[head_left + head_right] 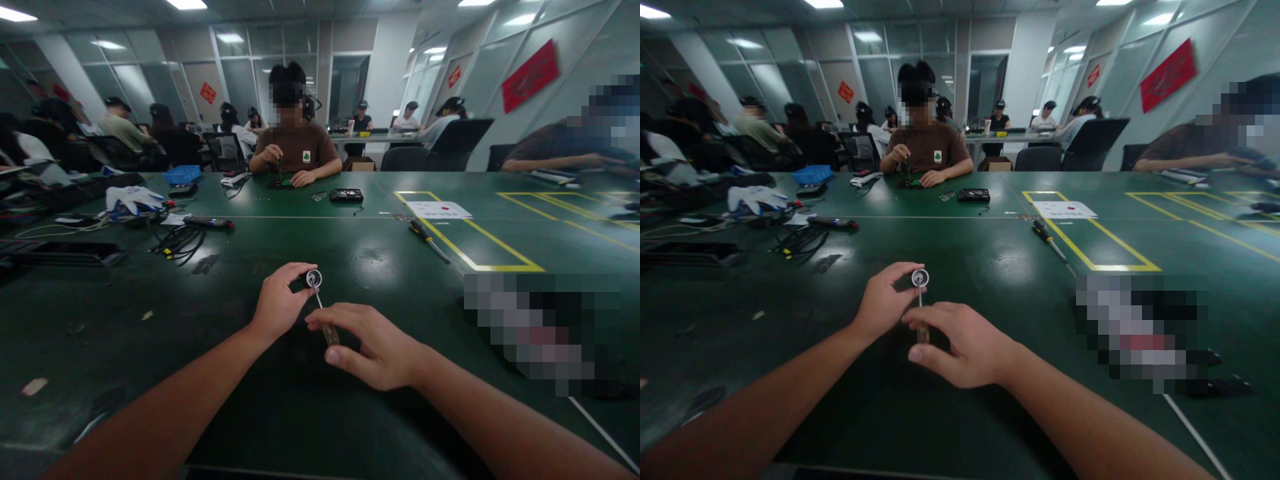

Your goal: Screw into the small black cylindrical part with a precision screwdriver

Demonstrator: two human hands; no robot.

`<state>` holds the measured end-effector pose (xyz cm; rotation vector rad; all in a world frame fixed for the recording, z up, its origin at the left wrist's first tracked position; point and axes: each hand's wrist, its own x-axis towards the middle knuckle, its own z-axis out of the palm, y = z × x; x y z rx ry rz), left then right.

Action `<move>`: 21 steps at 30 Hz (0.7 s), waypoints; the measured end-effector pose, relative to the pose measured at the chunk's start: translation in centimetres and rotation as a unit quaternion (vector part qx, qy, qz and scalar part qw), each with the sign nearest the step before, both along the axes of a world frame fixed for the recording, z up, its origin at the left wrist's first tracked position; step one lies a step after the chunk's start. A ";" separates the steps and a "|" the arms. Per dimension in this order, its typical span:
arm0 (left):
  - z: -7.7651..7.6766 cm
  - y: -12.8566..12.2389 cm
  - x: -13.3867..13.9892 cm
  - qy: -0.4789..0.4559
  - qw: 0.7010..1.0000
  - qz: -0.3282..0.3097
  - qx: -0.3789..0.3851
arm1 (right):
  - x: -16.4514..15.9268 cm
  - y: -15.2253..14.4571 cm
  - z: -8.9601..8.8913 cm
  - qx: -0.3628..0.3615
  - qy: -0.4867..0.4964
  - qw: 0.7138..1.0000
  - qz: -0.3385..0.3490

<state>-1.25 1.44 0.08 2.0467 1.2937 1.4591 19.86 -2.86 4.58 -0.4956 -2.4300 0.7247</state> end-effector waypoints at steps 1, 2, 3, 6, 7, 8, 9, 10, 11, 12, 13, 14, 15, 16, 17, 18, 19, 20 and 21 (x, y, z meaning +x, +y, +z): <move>0.1 0.0 0.0 -0.001 1.000 0.002 0.000 | 0.0 0.0 -0.1 -0.007 -0.007 1.000 0.001; 0.1 0.0 0.0 -0.001 1.000 0.003 0.001 | -0.1 0.0 -0.2 -0.012 -0.013 1.000 0.000; 0.1 0.0 0.0 0.000 1.000 0.002 0.002 | -0.2 0.0 -0.3 -0.015 -0.019 1.000 -0.004; 0.1 0.0 0.0 0.005 1.000 -0.003 0.003 | -0.5 -0.1 -0.7 -0.020 -0.038 0.999 -0.014; 0.1 0.0 0.0 0.006 1.000 -0.004 0.001 | -0.6 -0.1 -0.8 -0.020 -0.045 0.999 -0.016; 0.1 0.0 0.0 0.006 1.000 -0.004 -0.002 | -0.7 0.0 -0.8 -0.017 -0.053 0.998 -0.018; 0.1 0.0 0.0 0.006 1.000 -0.004 -0.004 | -0.8 0.0 -0.9 -0.013 -0.059 0.998 -0.019; 0.0 0.0 0.1 0.006 1.000 -0.003 -0.005 | -0.8 0.0 -0.8 -0.010 -0.060 0.998 -0.022; 0.0 0.0 0.1 0.006 1.000 0.000 -0.005 | -0.8 0.0 -0.8 -0.009 -0.055 0.998 -0.027; 0.0 0.0 0.1 0.008 1.000 0.003 -0.005 | -0.8 0.0 -0.7 -0.012 -0.044 0.998 -0.033; -0.1 0.0 0.1 0.010 1.000 0.006 -0.004 | -0.8 0.0 -0.6 -0.016 -0.028 0.999 -0.042; -0.1 0.0 0.1 0.011 1.000 0.009 -0.004 | -0.7 -0.1 -0.6 -0.017 -0.008 0.998 -0.055; -0.1 0.0 0.1 0.012 1.000 0.010 -0.004 | -0.6 -0.1 -0.6 -0.012 0.013 0.997 -0.072; -0.2 0.0 0.0 0.012 1.000 0.010 -0.003 | -0.5 -0.2 -0.6 -0.001 0.035 0.995 -0.095; -0.2 0.0 0.0 0.010 1.000 0.009 -0.001 | -0.4 -0.4 -0.6 0.013 0.058 0.991 -0.122; -0.2 0.0 -0.1 0.008 1.000 0.006 0.001 | -0.3 -0.4 -0.7 0.026 0.084 0.984 -0.156; -0.2 -0.1 -0.1 0.007 1.000 0.005 0.003 | -0.2 -0.5 -0.8 0.034 0.112 0.974 -0.193; -0.2 -0.1 -0.1 0.006 1.000 0.004 0.004 | -0.1 -0.5 -0.9 0.032 0.141 0.962 -0.232; -0.1 -0.2 -0.1 0.008 1.000 0.004 0.004 | 0.0 -0.4 -1.0 0.022 0.167 0.948 -0.269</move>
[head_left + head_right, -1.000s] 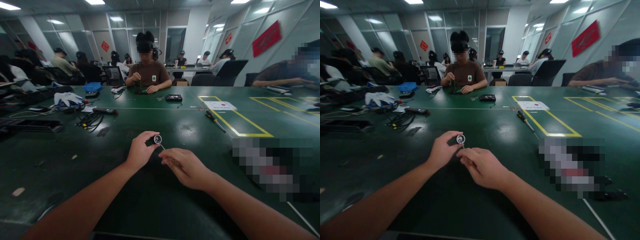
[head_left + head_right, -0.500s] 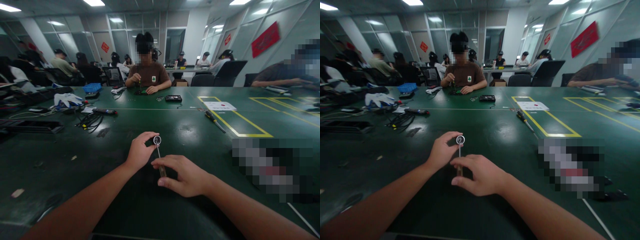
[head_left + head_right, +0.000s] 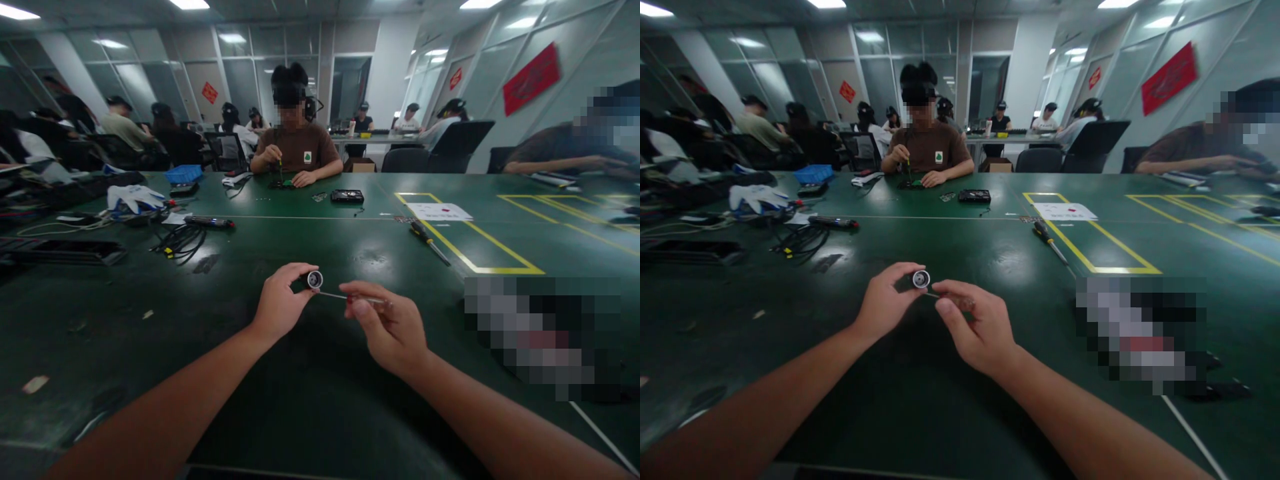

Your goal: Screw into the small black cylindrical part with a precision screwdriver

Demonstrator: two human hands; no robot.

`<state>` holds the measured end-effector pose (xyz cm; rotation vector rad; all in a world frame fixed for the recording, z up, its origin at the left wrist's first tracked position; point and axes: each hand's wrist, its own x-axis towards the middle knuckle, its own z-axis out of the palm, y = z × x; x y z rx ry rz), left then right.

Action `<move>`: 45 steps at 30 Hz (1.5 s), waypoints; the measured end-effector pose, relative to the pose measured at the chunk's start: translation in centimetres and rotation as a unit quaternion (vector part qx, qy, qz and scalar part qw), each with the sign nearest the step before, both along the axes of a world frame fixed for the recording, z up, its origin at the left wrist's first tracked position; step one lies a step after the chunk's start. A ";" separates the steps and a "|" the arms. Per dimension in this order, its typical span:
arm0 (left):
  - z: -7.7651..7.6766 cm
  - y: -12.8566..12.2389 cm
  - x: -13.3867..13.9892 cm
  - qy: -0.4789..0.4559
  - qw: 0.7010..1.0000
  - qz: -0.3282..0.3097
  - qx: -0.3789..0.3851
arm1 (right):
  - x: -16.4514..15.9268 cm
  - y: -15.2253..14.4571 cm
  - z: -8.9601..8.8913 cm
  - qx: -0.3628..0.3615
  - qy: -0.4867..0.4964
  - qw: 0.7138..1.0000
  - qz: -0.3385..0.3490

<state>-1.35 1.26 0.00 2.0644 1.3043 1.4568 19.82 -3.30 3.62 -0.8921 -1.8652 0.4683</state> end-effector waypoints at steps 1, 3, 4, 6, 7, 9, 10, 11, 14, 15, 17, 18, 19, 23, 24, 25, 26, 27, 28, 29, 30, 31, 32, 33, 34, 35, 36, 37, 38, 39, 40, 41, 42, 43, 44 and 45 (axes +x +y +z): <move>0.1 -0.1 0.0 0.003 1.000 0.000 0.000 | 0.0 0.1 -0.1 -0.014 0.032 0.999 -0.033; 0.3 -0.2 0.1 0.011 1.000 0.002 0.002 | 0.1 0.5 -0.2 -0.051 0.087 0.993 -0.066; 0.4 -0.3 0.1 0.013 1.000 0.003 0.005 | 0.0 0.8 -0.2 -0.070 0.112 0.989 -0.067; 0.5 -0.4 0.2 0.017 1.000 0.006 0.010 | -0.1 1.3 -0.3 -0.101 0.152 0.982 -0.048; 0.5 -0.4 0.2 0.017 1.000 0.009 0.013 | -0.1 1.5 -0.4 -0.110 0.168 0.979 -0.041; 0.4 -0.3 0.2 0.020 1.000 0.015 0.017 | -0.1 1.9 -0.6 -0.121 0.183 0.975 -0.029; 0.4 -0.3 0.2 0.022 0.999 0.018 0.018 | -0.1 2.0 -0.7 -0.125 0.185 0.974 -0.026; 0.4 -0.3 0.2 0.022 0.999 0.021 0.021 | -0.1 2.1 -0.8 -0.129 0.184 0.974 -0.025; 0.4 -0.3 0.2 0.017 0.999 0.028 0.030 | 0.0 2.1 -0.8 -0.141 0.177 0.974 -0.019; 0.4 -0.3 0.2 0.014 0.999 0.030 0.033 | -0.1 2.2 -0.8 -0.143 0.178 0.973 -0.016; 0.5 -0.3 0.2 0.013 0.999 0.030 0.035 | -0.1 2.2 -0.7 -0.147 0.179 0.973 -0.012; 0.5 -0.3 0.2 0.014 0.999 0.029 0.034 | -0.1 2.2 -0.7 -0.149 0.180 0.972 -0.011; 0.5 -0.3 0.2 0.015 0.999 0.029 0.034 | -0.2 2.3 -0.7 -0.150 0.179 0.972 -0.010; 0.4 -0.3 0.1 0.020 0.999 0.023 0.033 | -0.1 2.3 -1.1 -0.150 0.165 0.975 -0.003; 0.4 -0.3 0.2 0.021 0.999 0.023 0.034 | 0.0 2.3 -1.2 -0.149 0.162 0.975 -0.002; 0.4 -0.3 0.2 0.023 0.999 0.023 0.035 | 0.0 2.3 -1.3 -0.149 0.163 0.975 -0.001; 0.4 -0.3 0.2 0.022 0.999 0.025 0.036 | 0.0 2.3 -1.3 -0.149 0.166 0.975 -0.001; 0.5 -0.3 0.2 0.020 0.999 0.026 0.035 | 0.0 2.3 -1.3 -0.151 0.171 0.974 -0.001; 0.6 -0.3 0.2 0.019 0.999 0.026 0.034 | 0.0 2.3 -1.2 -0.154 0.176 0.972 -0.001; 0.6 -0.3 0.2 0.017 0.999 0.025 0.033 | 0.0 2.4 -1.2 -0.161 0.182 0.970 0.000; 0.7 -0.3 0.2 0.016 0.999 0.024 0.032 | -0.1 2.5 -1.2 -0.171 0.190 0.967 0.001; 0.7 -0.3 0.2 0.016 0.999 0.024 0.030 | -0.2 2.7 -1.2 -0.184 0.204 0.962 0.004; 0.8 -0.4 0.2 0.014 0.999 0.025 0.028 | -0.2 2.9 -1.2 -0.200 0.224 0.954 0.008; 0.8 -0.4 0.2 0.013 0.999 0.026 0.027 | -0.3 3.1 -1.3 -0.217 0.254 0.943 0.015; 0.8 -0.4 0.2 0.011 0.999 0.027 0.026 | -0.3 3.4 -1.4 -0.235 0.289 0.928 0.022; 0.8 -0.5 0.2 0.010 0.999 0.028 0.024 | -0.3 3.6 -1.4 -0.260 0.320 0.910 0.032; 0.8 -0.5 0.2 0.009 0.999 0.028 0.023 | -0.3 3.9 -1.5 -0.290 0.345 0.892 0.042; 0.8 -0.5 0.2 0.009 0.999 0.027 0.022 | -0.2 4.1 -1.6 -0.320 0.361 0.874 0.052; 0.9 -0.5 0.2 0.010 0.999 0.028 0.023 | -0.1 4.3 -1.6 -0.345 0.370 0.861 0.059; 0.9 -0.5 0.1 0.011 0.999 0.027 0.023 | -0.1 4.5 -1.6 -0.360 0.374 0.852 0.062; 0.9 -0.5 0.1 0.011 0.999 0.029 0.024 | 0.0 4.6 -1.5 -0.363 0.376 0.850 0.061; 0.9 -0.5 0.1 0.011 0.999 0.030 0.025 | 0.1 4.6 -1.5 -0.354 0.378 0.853 0.059; 0.9 -0.5 0.1 0.012 0.999 0.031 0.026 | 0.1 4.6 -1.4 -0.334 0.381 0.860 0.056; 0.9 -0.5 0.1 0.012 0.999 0.033 0.027 | 0.2 4.5 -1.4 -0.311 0.381 0.869 0.054; 0.9 -0.5 0.0 0.012 0.999 0.035 0.028 | 0.2 4.4 -1.4 -0.288 0.376 0.879 0.055; 0.9 -0.5 0.0 0.013 0.999 0.035 0.030 | 0.2 4.2 -1.4 -0.267 0.367 0.889 0.056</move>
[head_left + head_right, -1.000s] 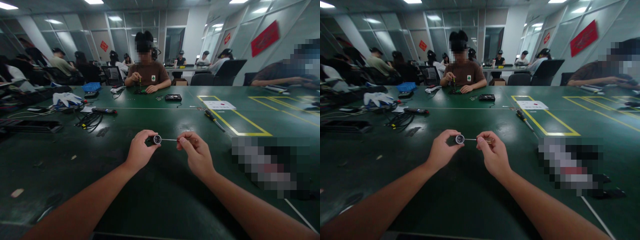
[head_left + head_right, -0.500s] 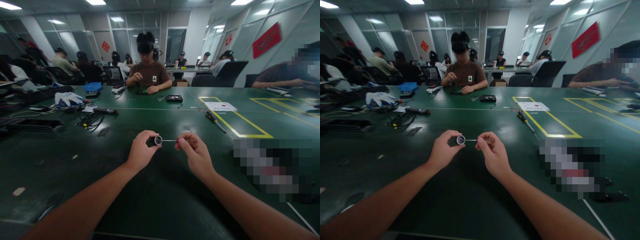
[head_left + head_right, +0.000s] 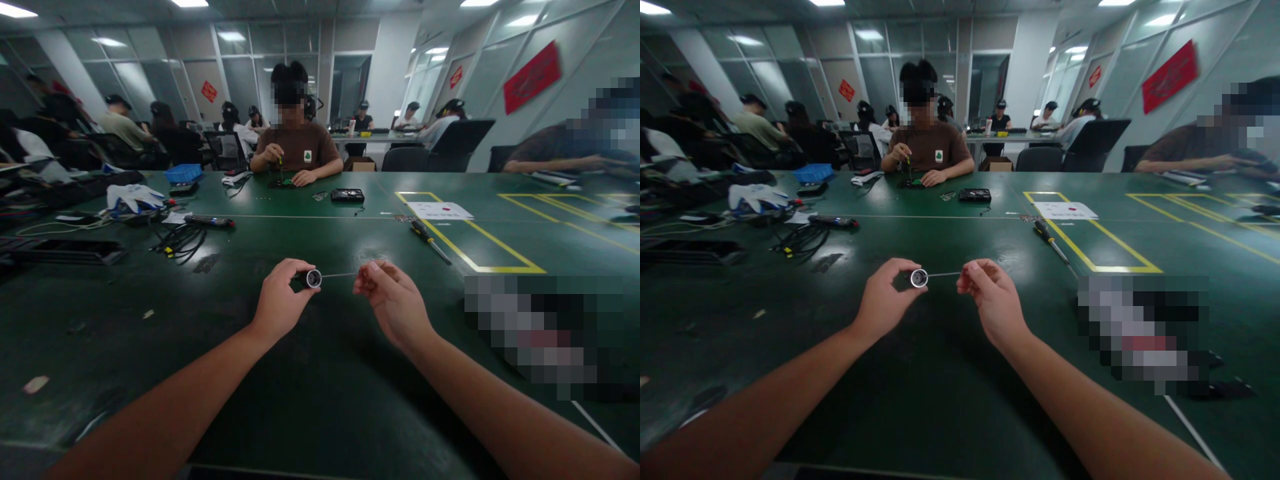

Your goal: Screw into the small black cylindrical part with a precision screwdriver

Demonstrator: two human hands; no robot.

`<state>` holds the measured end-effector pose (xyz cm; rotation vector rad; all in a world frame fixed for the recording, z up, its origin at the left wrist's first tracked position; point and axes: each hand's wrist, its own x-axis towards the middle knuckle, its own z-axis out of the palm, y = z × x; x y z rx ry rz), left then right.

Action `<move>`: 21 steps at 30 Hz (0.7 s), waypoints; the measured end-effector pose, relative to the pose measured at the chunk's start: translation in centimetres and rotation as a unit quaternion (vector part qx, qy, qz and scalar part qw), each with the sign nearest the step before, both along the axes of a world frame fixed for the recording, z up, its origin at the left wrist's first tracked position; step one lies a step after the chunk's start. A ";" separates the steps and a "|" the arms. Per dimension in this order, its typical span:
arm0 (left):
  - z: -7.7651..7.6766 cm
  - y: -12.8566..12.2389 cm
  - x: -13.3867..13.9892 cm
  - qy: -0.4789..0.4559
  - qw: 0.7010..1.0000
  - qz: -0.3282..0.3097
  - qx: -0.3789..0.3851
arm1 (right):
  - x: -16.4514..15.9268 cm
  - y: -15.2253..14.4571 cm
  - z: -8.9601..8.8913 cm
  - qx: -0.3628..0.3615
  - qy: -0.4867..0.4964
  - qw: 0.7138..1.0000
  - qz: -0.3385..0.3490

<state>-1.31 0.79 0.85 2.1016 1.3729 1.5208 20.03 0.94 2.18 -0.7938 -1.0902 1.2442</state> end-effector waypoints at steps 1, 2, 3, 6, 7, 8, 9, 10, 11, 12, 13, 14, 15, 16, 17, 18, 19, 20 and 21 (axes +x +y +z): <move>0.0 0.0 0.0 0.001 1.000 0.000 0.001 | 0.0 -0.1 -0.1 0.020 -0.015 1.000 -0.004; -0.1 0.0 0.0 0.002 1.000 0.000 0.002 | 0.0 -0.3 -0.1 0.036 -0.035 0.999 -0.007; -0.1 0.1 0.0 0.001 1.000 0.000 0.004 | 0.1 -0.4 -0.2 0.049 -0.058 0.997 -0.011; -0.2 0.1 0.1 -0.006 1.000 0.000 0.008 | 0.1 -0.7 -0.1 0.070 -0.110 0.991 -0.017; -0.3 0.2 0.1 -0.007 1.000 0.000 0.011 | 0.1 -0.8 0.0 0.073 -0.121 0.990 -0.019; -0.3 0.2 0.1 -0.007 1.000 -0.002 0.012 | 0.0 -0.9 0.2 0.076 -0.131 0.988 -0.020; -0.3 0.3 0.1 -0.004 1.000 -0.005 0.013 | 0.0 -1.0 0.3 0.079 -0.142 0.986 -0.020; -0.4 0.3 0.0 0.000 1.000 -0.008 0.014 | -0.1 -1.1 0.5 0.082 -0.154 0.985 -0.020; -0.4 0.3 0.0 0.003 1.000 -0.012 0.015 | -0.1 -1.2 0.6 0.086 -0.164 0.982 -0.021; -0.4 0.3 0.0 0.008 1.000 -0.015 0.015 | -0.1 -1.3 0.7 0.090 -0.171 0.981 -0.023; -0.4 0.3 0.0 0.013 1.000 -0.018 0.014 | -0.2 -1.3 0.7 0.092 -0.173 0.980 -0.026; -0.4 0.3 0.0 0.019 1.000 -0.020 0.011 | -0.2 -1.3 0.7 0.094 -0.170 0.980 -0.031; -0.4 0.3 0.0 0.026 0.999 -0.021 0.006 | -0.2 -1.3 0.7 0.095 -0.165 0.981 -0.038; -0.4 0.2 0.0 0.034 0.999 -0.023 0.001 | -0.2 -1.3 0.6 0.096 -0.161 0.981 -0.044; -0.4 0.2 0.1 0.044 0.999 -0.024 -0.006 | -0.1 -1.2 0.6 0.096 -0.160 0.981 -0.049; -0.4 0.1 0.1 0.053 0.998 -0.028 -0.014 | -0.1 -1.1 0.5 0.097 -0.163 0.980 -0.053; -0.4 0.1 0.2 0.063 0.997 -0.035 -0.021 | 0.0 -1.1 0.4 0.096 -0.169 0.979 -0.057; -0.4 0.1 0.2 0.071 0.996 -0.044 -0.028 | 0.0 -0.9 0.4 0.094 -0.174 0.978 -0.061; -0.5 0.1 0.2 0.079 0.995 -0.053 -0.034 | 0.0 -0.8 0.3 0.090 -0.175 0.978 -0.062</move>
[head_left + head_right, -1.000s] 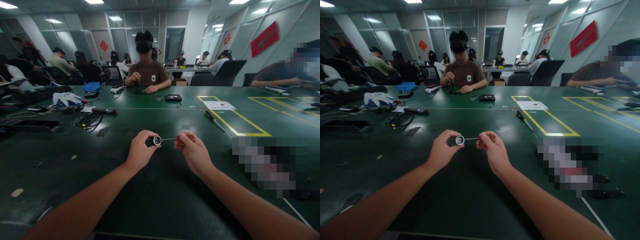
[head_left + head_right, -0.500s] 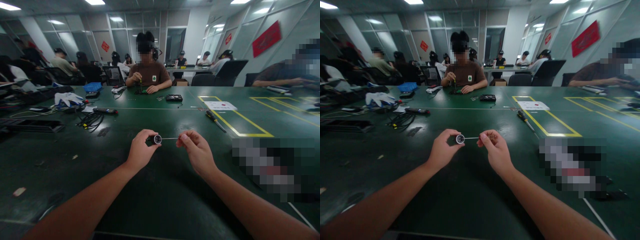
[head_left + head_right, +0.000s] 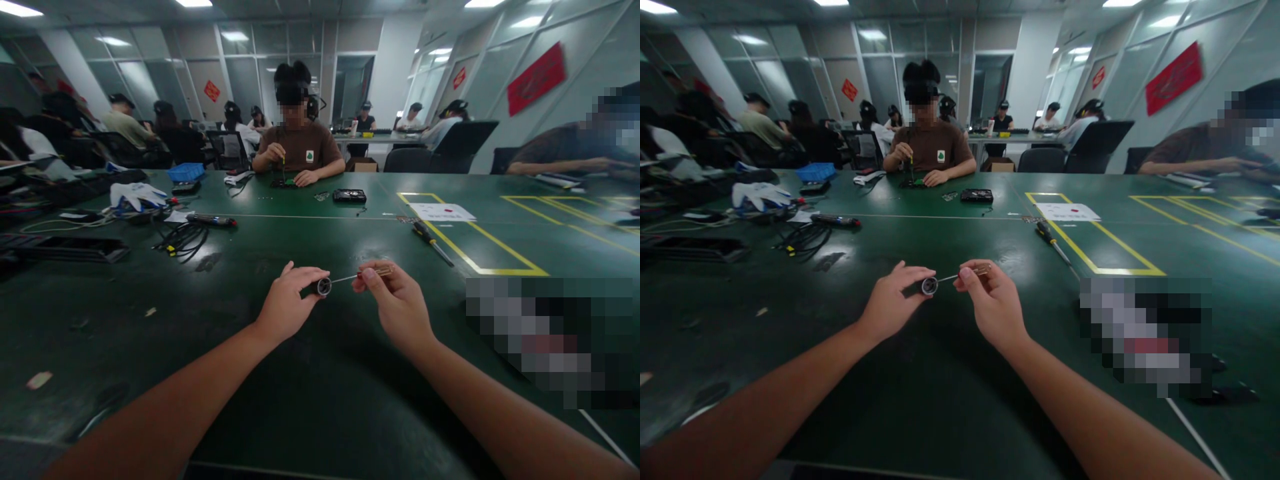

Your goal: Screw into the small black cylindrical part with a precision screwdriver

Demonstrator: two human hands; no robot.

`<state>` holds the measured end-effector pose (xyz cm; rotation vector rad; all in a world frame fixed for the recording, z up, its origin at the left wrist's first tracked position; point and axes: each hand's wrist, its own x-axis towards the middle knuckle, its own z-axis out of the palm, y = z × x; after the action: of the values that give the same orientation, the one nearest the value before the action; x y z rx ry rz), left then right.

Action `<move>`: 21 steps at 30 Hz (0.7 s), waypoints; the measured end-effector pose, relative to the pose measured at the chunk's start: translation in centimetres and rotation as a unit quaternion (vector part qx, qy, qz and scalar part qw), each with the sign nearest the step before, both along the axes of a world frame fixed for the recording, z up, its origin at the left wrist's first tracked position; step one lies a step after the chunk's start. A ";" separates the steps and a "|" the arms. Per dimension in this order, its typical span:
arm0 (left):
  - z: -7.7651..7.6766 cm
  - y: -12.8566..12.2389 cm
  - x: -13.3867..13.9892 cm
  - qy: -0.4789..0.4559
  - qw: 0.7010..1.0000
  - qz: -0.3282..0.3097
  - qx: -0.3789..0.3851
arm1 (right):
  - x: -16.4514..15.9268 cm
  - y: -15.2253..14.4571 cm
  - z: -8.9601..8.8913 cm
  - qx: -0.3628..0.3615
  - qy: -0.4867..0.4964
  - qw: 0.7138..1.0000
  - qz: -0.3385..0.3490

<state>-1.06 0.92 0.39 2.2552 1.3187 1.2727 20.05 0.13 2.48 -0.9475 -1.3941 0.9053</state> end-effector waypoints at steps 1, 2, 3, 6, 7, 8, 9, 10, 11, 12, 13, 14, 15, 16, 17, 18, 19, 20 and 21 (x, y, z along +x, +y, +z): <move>0.0 0.0 0.0 0.007 1.000 -0.008 -0.006 | 0.0 0.1 -0.1 -0.006 0.008 1.000 0.000; -0.1 0.0 0.0 0.012 1.000 -0.013 -0.010 | 0.0 0.3 -0.1 -0.019 0.026 0.999 0.005; -0.1 0.1 0.0 0.017 1.000 -0.015 -0.013 | 0.0 0.5 -0.1 -0.038 0.054 0.998 0.014; 0.0 0.1 -0.1 0.023 1.000 -0.009 -0.014 | 0.0 0.8 -0.1 -0.096 0.146 0.984 0.034; 0.0 0.1 -0.1 0.022 1.000 -0.006 -0.016 | 0.0 0.9 -0.1 -0.102 0.161 0.981 0.032; 0.1 0.1 0.0 0.023 1.000 -0.004 -0.019 | 0.0 0.9 -0.1 -0.098 0.162 0.981 0.028; 0.1 0.1 0.0 0.023 0.999 -0.002 -0.023 | 0.0 0.9 -0.1 -0.087 0.154 0.984 0.022; 0.1 0.1 0.0 0.023 0.999 0.001 -0.026 | 0.1 0.8 -0.1 -0.073 0.139 0.987 0.018; 0.2 0.1 0.1 0.024 0.999 0.004 -0.029 | 0.1 0.7 -0.1 -0.057 0.121 0.991 0.017; 0.2 0.1 0.1 0.024 0.999 0.007 -0.030 | 0.1 0.6 -0.1 -0.041 0.101 0.994 0.018; 0.2 0.1 0.1 0.023 0.999 0.010 -0.031 | 0.1 0.4 -0.1 -0.026 0.083 0.996 0.018; 0.2 0.1 0.1 0.022 0.999 0.012 -0.031 | 0.0 0.3 -0.1 -0.013 0.065 0.998 0.019; 0.2 0.1 0.2 0.021 0.999 0.014 -0.031 | 0.0 0.1 0.0 -0.003 0.050 0.999 0.019; 0.2 0.1 0.2 0.020 0.999 0.015 -0.031 | 0.0 0.0 0.0 0.004 0.038 0.999 0.019; 0.2 0.1 0.2 0.020 0.999 0.016 -0.032 | 0.0 -0.1 0.1 0.008 0.028 0.999 0.018; 0.2 0.0 0.2 0.019 0.999 0.017 -0.032 | 0.0 -0.1 0.2 0.011 0.019 1.000 0.016; 0.3 0.0 0.2 0.020 0.999 0.018 -0.033 | 0.0 -0.2 0.2 0.016 0.011 1.000 0.014; 0.3 0.0 0.1 0.021 0.999 0.019 -0.033 | 0.0 -0.2 0.3 0.021 0.003 1.000 0.013; 0.3 0.0 0.1 0.022 0.999 0.020 -0.033 | 0.0 -0.3 0.3 0.026 -0.005 1.000 0.012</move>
<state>-0.93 0.89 0.69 2.2352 1.4065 1.1802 20.03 -0.13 2.80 -0.8983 -1.4326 0.8784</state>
